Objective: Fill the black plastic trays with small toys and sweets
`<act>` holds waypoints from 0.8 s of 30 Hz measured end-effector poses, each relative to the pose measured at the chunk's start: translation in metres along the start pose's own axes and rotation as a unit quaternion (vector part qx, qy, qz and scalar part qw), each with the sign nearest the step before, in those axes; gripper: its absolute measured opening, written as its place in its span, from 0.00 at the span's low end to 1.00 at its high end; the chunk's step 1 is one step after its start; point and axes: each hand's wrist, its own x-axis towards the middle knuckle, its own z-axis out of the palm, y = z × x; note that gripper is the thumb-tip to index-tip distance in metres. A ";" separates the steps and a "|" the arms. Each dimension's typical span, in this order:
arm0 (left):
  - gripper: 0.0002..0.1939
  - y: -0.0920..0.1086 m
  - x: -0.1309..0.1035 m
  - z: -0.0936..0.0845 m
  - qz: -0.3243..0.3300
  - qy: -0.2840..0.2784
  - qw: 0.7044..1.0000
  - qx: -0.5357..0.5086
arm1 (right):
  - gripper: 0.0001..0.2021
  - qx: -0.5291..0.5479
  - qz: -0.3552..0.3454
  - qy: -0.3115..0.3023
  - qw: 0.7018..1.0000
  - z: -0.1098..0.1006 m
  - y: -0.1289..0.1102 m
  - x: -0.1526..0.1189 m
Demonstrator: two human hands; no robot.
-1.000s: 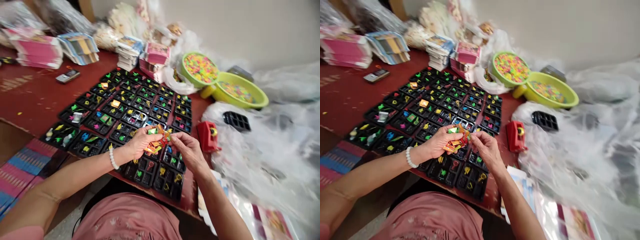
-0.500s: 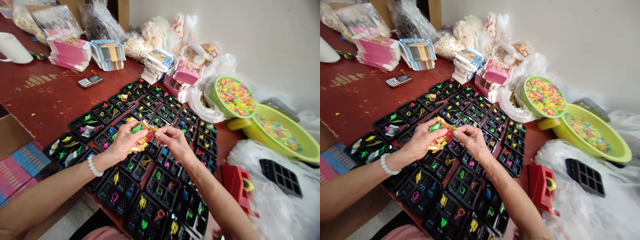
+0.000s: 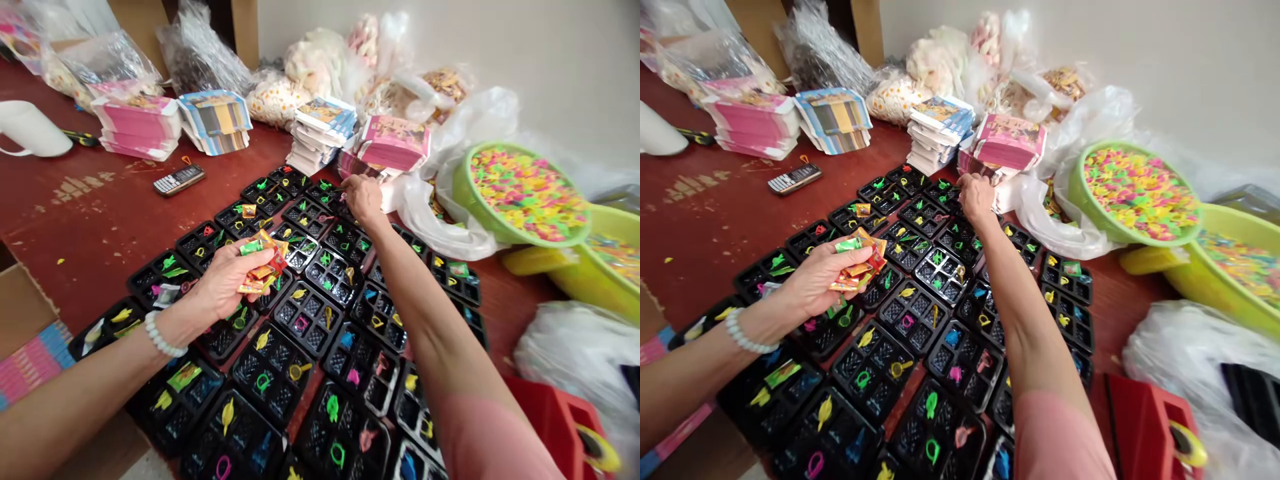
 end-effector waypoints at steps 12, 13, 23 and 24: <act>0.15 -0.011 0.017 0.011 -0.007 -0.023 0.999 0.044 | 0.14 0.315 -0.059 -0.072 0.944 -0.019 -0.054 -0.045; 0.15 -0.013 0.016 0.011 -0.004 -0.026 0.998 0.050 | 0.16 0.387 -0.085 -0.145 0.907 -0.031 -0.071 -0.062; 0.18 -0.030 -0.006 0.008 -0.044 -0.085 0.991 0.094 | 0.12 0.522 -0.051 -0.270 0.807 -0.072 -0.114 -0.146; 0.18 -0.030 -0.007 0.008 -0.049 -0.088 0.991 0.090 | 0.14 0.529 -0.033 -0.274 0.803 -0.072 -0.109 -0.141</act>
